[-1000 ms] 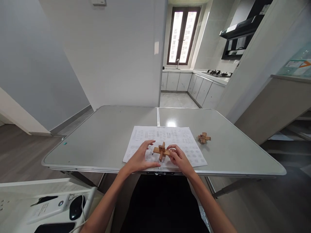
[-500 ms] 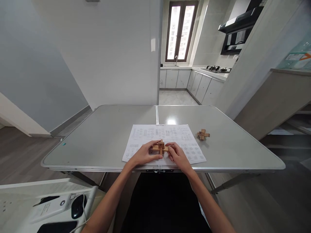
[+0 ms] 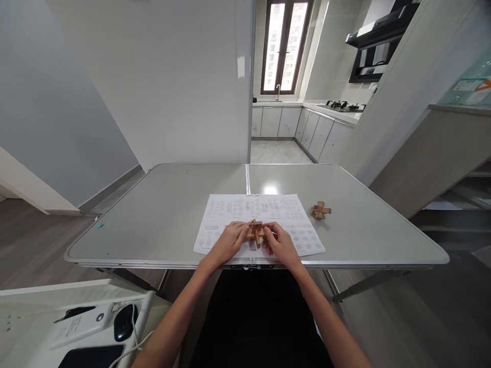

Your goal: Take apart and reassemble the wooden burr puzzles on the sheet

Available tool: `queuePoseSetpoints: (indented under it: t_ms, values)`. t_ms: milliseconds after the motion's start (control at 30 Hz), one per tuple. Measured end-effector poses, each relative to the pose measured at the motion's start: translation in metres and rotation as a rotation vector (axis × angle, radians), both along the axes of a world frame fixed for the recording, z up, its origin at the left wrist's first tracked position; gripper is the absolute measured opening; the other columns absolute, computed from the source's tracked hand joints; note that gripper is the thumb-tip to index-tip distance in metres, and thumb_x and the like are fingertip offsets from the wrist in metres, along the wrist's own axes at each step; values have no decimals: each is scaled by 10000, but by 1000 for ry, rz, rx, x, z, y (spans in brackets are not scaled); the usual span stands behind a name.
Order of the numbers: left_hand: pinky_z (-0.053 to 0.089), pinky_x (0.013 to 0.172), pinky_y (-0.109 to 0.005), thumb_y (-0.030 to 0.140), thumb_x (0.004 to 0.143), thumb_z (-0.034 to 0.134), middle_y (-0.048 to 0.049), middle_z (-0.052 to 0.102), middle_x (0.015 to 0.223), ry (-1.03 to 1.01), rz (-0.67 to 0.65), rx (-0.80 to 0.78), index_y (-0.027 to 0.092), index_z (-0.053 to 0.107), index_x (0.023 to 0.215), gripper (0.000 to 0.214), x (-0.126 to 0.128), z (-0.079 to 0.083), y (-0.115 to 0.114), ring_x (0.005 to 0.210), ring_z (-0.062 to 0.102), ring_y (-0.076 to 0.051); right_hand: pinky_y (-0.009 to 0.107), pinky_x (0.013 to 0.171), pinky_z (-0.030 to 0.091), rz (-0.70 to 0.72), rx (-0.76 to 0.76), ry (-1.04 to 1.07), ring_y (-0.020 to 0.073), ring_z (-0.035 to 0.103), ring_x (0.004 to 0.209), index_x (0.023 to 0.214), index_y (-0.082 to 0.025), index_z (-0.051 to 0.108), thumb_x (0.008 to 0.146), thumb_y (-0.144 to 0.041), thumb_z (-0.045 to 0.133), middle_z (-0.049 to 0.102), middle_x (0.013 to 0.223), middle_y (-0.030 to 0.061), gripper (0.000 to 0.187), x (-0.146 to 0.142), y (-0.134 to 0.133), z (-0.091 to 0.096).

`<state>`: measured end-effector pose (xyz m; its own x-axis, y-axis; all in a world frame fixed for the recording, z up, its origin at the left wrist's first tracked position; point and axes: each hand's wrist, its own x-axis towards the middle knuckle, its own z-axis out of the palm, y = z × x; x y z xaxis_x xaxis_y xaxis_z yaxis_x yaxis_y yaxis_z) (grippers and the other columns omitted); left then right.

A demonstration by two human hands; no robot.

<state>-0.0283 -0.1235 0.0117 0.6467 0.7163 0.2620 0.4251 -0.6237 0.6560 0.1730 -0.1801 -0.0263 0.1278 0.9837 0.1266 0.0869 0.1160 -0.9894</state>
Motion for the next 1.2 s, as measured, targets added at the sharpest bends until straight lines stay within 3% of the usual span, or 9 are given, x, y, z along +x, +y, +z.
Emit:
queuePoseSetpoints:
  t_ms: [267,333,500,833,1000,1200]
  values:
    - [422,1175,-480,495,1082,388,-94,644,1453,-69,50,-104,250,594,1453,491,-2,1,-3,1356,570,-286,307,444,454,5,-8,-6,176,549,431,1020,-253,623,958,-657,559,602,586,-34,414,0,0,2]
    - [432,1169,-500,536,1038,498,-119,605,1488,-98,64,-155,254,544,1496,539,-3,1,-4,1364,567,-308,306,440,449,7,-13,-2,177,549,428,1025,-255,625,960,-657,557,606,583,-34,412,0,0,3]
    - [427,1185,-532,536,770,863,-142,545,1539,-111,0,-182,284,445,1561,930,-2,1,-5,1413,527,-366,315,449,466,-5,-11,7,184,558,429,1012,-263,626,949,-647,575,616,581,-36,392,0,0,5]
    - [488,1150,-464,552,782,855,-89,619,1444,-156,-24,-181,289,578,1438,759,15,2,-6,1327,603,-323,294,430,439,8,13,-21,143,524,415,1003,-246,626,965,-624,559,626,673,-24,385,-3,-2,7]
    - [509,1087,-443,531,795,849,-89,615,1330,-128,25,-189,315,556,1482,777,11,1,-3,1234,625,-298,252,474,485,21,25,-28,172,655,670,1159,-240,570,930,-516,648,675,934,30,368,-4,-2,5]
    - [543,890,-356,495,907,732,-52,674,1100,-171,58,-209,268,662,1321,477,4,5,-2,1017,656,-235,281,638,577,36,39,-69,178,677,804,1205,-224,563,856,-365,710,636,1024,38,405,-3,-2,5]
